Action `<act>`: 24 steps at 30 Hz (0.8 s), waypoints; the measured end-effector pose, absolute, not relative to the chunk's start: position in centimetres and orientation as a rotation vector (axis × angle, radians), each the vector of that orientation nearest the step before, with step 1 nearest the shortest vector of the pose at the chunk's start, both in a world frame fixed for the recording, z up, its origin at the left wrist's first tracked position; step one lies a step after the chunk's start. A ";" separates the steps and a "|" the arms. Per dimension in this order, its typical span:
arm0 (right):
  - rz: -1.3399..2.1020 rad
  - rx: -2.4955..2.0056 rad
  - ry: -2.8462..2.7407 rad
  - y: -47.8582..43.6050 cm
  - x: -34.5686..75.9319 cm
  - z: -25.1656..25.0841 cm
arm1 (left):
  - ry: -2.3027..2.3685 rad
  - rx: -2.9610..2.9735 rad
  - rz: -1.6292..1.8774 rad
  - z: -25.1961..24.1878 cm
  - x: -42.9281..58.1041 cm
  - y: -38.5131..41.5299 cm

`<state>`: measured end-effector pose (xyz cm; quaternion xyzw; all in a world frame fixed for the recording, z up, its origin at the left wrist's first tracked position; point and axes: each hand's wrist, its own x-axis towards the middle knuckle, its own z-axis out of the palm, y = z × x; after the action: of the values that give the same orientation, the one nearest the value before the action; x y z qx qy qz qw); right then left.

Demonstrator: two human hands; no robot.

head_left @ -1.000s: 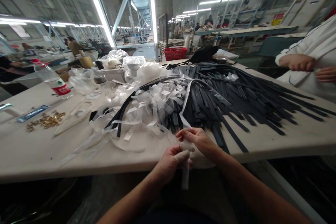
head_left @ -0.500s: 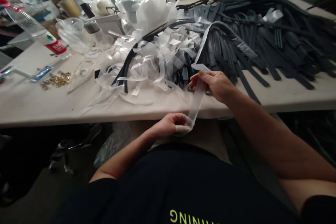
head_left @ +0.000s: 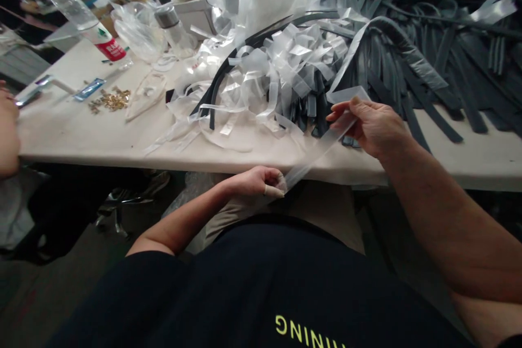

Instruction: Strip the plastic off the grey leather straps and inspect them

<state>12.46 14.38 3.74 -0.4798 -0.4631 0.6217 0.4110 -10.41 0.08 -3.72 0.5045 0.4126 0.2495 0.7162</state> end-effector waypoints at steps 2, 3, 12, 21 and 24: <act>1.547 -1.213 -1.147 14.7 12.4 3.6 | 0.915 1.111 0.500 -3.6 -11.3 -0.3; 1.542 -1.220 -1.143 14.8 12.4 3.6 | 0.921 1.106 0.464 -3.7 -11.8 -0.4; 1.557 -1.343 -1.101 15.0 11.8 3.8 | 0.976 1.324 0.197 -4.9 -13.7 -1.8; 1.542 -1.718 -1.535 20.7 16.7 2.9 | 1.020 1.305 0.251 -8.5 -13.7 -2.9; 1.097 -1.757 -1.810 21.8 17.8 5.1 | 1.045 1.115 0.400 -9.0 -13.0 -4.0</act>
<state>17.82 21.79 5.08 -0.6266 -0.6454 0.3912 0.1944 -12.97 -3.97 -8.96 0.5015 0.4700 0.1797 0.7038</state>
